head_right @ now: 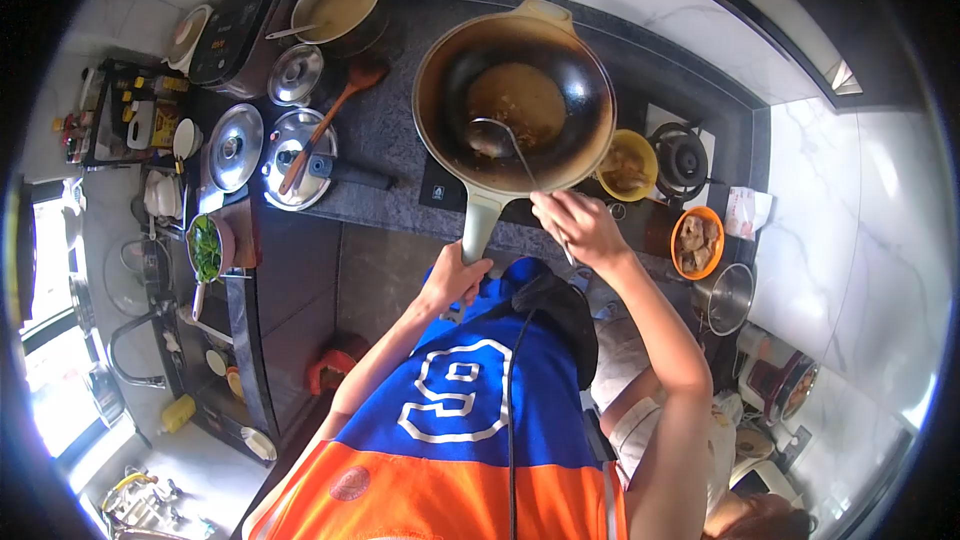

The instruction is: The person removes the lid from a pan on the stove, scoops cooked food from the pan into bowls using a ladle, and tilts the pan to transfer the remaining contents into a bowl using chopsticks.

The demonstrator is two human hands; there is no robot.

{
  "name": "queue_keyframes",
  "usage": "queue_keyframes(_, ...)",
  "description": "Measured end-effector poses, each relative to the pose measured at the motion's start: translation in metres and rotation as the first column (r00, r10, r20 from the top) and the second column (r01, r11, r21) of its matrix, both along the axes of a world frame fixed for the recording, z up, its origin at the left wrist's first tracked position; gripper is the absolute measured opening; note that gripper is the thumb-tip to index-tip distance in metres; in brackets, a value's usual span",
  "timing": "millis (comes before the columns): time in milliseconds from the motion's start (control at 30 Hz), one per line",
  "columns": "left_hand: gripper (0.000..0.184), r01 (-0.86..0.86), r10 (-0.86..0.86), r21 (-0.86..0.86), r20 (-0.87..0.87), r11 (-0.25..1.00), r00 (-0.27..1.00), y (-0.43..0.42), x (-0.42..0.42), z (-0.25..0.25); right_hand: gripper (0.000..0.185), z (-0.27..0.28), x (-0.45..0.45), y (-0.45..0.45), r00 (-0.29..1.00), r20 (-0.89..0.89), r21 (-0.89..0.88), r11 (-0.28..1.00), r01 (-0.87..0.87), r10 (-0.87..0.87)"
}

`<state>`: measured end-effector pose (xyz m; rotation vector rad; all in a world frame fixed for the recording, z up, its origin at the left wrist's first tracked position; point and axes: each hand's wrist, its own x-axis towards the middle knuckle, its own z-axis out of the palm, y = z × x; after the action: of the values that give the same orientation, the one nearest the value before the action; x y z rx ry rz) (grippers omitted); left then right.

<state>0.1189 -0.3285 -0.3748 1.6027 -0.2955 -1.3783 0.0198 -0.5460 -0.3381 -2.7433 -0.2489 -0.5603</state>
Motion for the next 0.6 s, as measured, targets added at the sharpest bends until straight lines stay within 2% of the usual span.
queue_keyframes(33,0.019,-0.002,0.002,-0.002,0.003,1.000,1.000,0.000,0.000,0.002,0.025,-0.013,0.000,-0.005,0.999,0.003,0.059,0.997,0.053,-0.054)
queue_keyframes(100,0.019,0.006,-0.006,-0.006,0.009,1.000,1.000,0.000,0.001,0.000,0.024,-0.017,0.008,-0.024,0.993,0.097,-0.039,0.997,0.068,-0.064)
queue_keyframes(133,0.020,0.012,-0.012,-0.009,0.012,1.000,1.000,0.001,0.000,-0.001,0.024,-0.022,0.010,-0.033,0.992,0.074,0.026,0.995,0.097,-0.098)
queue_keyframes(167,0.020,0.014,-0.013,-0.010,0.011,1.000,1.000,0.000,0.000,0.001,0.024,-0.018,0.017,-0.038,0.987,0.140,-0.072,0.993,0.095,-0.084)
queue_keyframes(267,0.019,0.002,-0.002,-0.007,-0.021,1.000,1.000,0.000,0.001,0.002,0.027,-0.022,0.028,-0.055,0.986,0.086,-0.090,0.985,0.148,-0.141)
queue_keyframes(400,0.019,-0.002,0.002,-0.029,-0.010,1.000,1.000,0.001,0.000,-0.004,0.028,-0.029,0.025,-0.066,0.992,0.012,-0.045,0.991,0.128,-0.128)
queue_keyframes(500,0.019,-0.014,0.014,-0.040,-0.018,0.999,1.000,0.002,-0.001,-0.007,0.023,-0.027,0.017,-0.061,0.997,0.048,-0.204,0.976,0.071,-0.063)
queue_keyframes(600,0.018,-0.014,0.012,-0.054,-0.021,0.998,1.000,0.002,-0.002,-0.007,0.017,-0.017,0.016,-0.037,0.997,0.041,-0.050,0.996,0.071,-0.069)
